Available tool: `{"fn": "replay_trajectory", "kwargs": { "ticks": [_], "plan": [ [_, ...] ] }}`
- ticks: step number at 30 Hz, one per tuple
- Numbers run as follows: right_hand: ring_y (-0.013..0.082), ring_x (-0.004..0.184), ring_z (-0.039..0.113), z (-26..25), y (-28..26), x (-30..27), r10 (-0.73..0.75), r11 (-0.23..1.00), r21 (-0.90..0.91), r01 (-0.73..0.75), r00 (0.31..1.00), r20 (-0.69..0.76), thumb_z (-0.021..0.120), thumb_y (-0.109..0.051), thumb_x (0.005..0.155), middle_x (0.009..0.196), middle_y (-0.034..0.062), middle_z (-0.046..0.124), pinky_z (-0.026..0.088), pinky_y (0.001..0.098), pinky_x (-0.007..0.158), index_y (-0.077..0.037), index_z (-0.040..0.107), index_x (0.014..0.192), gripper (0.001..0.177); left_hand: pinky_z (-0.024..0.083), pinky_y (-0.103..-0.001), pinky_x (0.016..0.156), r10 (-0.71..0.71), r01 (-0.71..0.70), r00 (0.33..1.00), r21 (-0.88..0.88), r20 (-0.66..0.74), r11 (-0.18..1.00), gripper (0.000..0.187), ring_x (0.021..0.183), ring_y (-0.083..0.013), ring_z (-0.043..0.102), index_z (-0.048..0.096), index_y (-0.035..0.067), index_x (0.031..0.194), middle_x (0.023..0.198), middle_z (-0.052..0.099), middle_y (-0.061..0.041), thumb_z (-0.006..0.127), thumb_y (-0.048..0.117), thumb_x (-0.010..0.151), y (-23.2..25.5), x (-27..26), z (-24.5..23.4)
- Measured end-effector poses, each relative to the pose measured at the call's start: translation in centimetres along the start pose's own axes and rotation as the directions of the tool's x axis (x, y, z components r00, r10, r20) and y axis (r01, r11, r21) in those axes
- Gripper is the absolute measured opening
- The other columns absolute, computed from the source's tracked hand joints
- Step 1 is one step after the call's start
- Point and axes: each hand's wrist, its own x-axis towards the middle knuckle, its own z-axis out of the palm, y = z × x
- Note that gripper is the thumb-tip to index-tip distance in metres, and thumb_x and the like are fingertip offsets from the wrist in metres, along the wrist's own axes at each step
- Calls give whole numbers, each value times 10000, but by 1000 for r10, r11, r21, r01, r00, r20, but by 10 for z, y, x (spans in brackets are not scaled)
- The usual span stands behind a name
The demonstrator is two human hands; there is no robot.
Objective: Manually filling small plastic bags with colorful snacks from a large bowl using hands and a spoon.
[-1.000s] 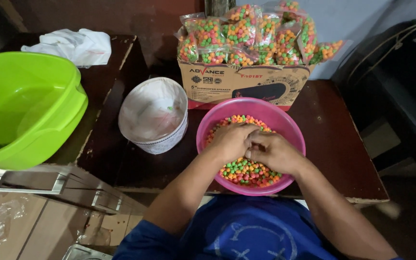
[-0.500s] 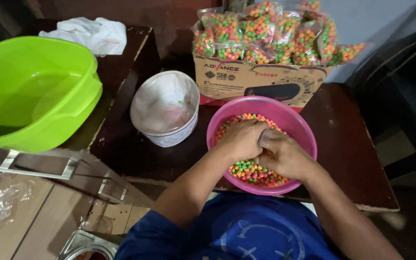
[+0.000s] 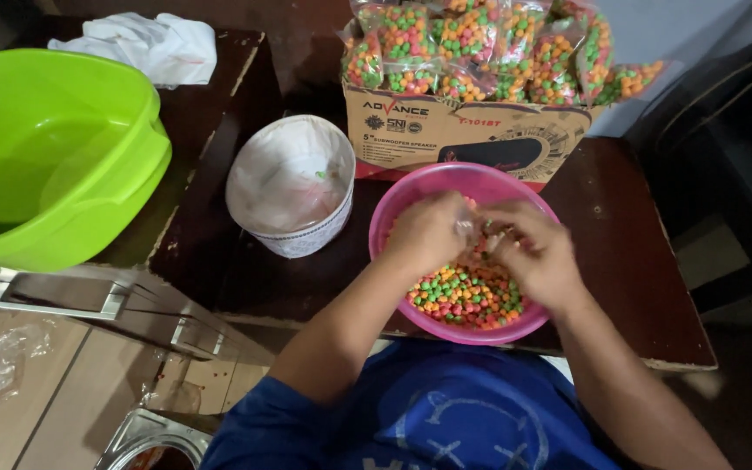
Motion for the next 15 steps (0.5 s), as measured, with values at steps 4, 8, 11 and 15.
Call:
{"fn": "replay_trajectory", "kwargs": {
  "ticks": [4, 8, 11, 15],
  "plan": [
    [364, 880, 710, 9, 27, -17, 176, 948, -232, -216, 967, -183, 723, -70, 909, 901, 145, 720, 561, 449, 726, -50, 783, 1047, 152, 558, -503, 835, -123, 66, 958, -220, -258, 973, 233, 948, -418, 705, 663, 147, 985, 854, 709, -173, 682, 315, 824, 1, 1, -10],
    [317, 833, 715, 21, 36, -29, 173, 504, -863, -32, 983, 64, 689, -385, 806, 815, 56, 723, 520, 488, 774, -191, 785, 839, 219, 554, -436, 819, -327, 206, 892, -363, -313, 909, 436, 935, -316, 723, 647, 207, 954, 807, 706, -68, 788, 475, 641, -15, 16, -4],
    [292, 839, 733, 26, 31, -31, 359, 377, -926, -10, 923, 136, 600, -455, 794, 832, 25, 756, 488, 477, 797, -245, 794, 836, 289, 551, -433, 813, -360, 226, 882, -398, -304, 889, 451, 942, -298, 724, 656, 214, 967, 807, 713, -59, 797, 481, 631, -11, 12, -9],
    [351, 843, 763, 30, 81, -45, 572, 418, -908, -26, 785, 240, 496, -335, 797, 898, 60, 782, 485, 500, 822, -231, 777, 906, 319, 556, -369, 774, -357, 208, 888, -438, -291, 875, 443, 895, -227, 740, 682, 247, 970, 787, 722, 3, 794, 492, 617, -7, 12, -12]
  ]
}}
